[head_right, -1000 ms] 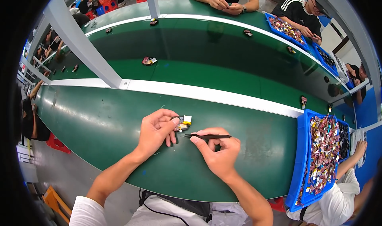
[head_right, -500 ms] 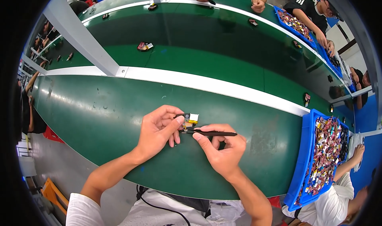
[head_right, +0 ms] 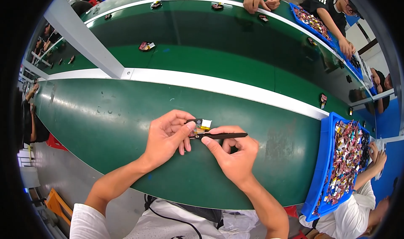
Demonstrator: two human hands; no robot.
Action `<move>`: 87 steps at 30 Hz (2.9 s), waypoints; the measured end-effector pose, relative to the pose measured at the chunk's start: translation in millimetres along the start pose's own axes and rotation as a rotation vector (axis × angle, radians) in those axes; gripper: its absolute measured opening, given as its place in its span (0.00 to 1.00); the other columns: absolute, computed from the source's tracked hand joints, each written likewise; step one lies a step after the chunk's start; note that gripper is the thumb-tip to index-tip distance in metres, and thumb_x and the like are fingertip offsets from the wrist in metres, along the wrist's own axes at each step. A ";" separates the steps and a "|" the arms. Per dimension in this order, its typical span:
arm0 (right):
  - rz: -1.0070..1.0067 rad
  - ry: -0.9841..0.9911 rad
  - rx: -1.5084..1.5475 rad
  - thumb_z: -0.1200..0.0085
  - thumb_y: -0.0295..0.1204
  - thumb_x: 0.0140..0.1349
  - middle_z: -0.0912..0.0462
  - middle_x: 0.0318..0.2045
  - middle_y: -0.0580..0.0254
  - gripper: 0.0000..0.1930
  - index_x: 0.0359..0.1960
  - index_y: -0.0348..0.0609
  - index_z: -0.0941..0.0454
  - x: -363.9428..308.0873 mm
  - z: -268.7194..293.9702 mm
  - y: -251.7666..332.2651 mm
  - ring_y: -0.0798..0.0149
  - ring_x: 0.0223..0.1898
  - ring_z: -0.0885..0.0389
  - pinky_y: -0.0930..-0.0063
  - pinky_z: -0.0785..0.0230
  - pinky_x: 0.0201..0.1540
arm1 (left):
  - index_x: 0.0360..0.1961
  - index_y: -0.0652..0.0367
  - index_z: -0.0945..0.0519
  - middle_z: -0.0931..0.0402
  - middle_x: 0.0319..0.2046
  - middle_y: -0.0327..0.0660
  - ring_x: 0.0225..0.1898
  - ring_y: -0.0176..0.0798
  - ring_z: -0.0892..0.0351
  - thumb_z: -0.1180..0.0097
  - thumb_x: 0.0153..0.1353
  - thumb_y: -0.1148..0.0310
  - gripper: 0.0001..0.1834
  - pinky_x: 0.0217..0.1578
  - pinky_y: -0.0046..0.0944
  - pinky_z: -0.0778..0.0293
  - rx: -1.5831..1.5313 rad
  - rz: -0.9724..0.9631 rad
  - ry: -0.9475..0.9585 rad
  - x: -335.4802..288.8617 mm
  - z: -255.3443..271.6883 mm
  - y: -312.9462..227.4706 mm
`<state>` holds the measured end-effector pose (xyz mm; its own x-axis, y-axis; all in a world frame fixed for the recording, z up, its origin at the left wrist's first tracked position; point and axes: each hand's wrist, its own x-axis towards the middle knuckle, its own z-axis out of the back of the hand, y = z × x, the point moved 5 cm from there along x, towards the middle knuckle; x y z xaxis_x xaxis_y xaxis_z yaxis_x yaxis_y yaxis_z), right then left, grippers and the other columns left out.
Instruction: The person is using tweezers to assemble small electronic components onto circuit boards on a production line.
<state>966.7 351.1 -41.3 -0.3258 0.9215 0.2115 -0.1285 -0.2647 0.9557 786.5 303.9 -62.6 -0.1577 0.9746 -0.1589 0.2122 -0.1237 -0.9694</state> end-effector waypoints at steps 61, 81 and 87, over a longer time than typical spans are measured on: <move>0.298 -0.067 -0.030 0.28 0.17 0.52 0.09 0.31 0.61 0.08 0.30 0.40 0.15 -4.2 -0.3 11.7 0.84 0.12 0.35 0.85 0.47 0.16 | 0.52 0.72 0.23 0.17 0.37 0.52 0.25 0.42 0.13 0.46 0.74 0.69 0.15 0.20 0.33 0.19 -0.199 -0.007 0.126 3.1 -1.1 4.1; 0.238 -0.062 -0.055 0.27 0.19 0.52 0.11 0.26 0.66 0.08 0.31 0.41 0.14 -3.9 -2.1 7.7 0.84 0.11 0.38 0.85 0.50 0.16 | 0.51 0.72 0.22 0.16 0.36 0.51 0.25 0.40 0.14 0.45 0.73 0.70 0.14 0.21 0.33 0.20 -0.201 -0.009 0.111 2.9 0.6 2.8; 0.192 -0.055 -0.071 0.26 0.21 0.52 0.16 0.19 0.70 0.09 0.32 0.40 0.14 -5.2 -3.2 7.1 0.85 0.12 0.38 0.85 0.52 0.16 | 0.50 0.74 0.22 0.16 0.37 0.53 0.23 0.42 0.14 0.45 0.73 0.72 0.13 0.20 0.34 0.19 -0.148 -0.033 0.103 1.6 2.7 6.7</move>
<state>964.5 343.5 -36.3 -0.2990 0.8658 0.4012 -0.1355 -0.4547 0.8803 785.1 304.1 -69.8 -0.0690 0.9926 -0.0997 0.3495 -0.0696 -0.9343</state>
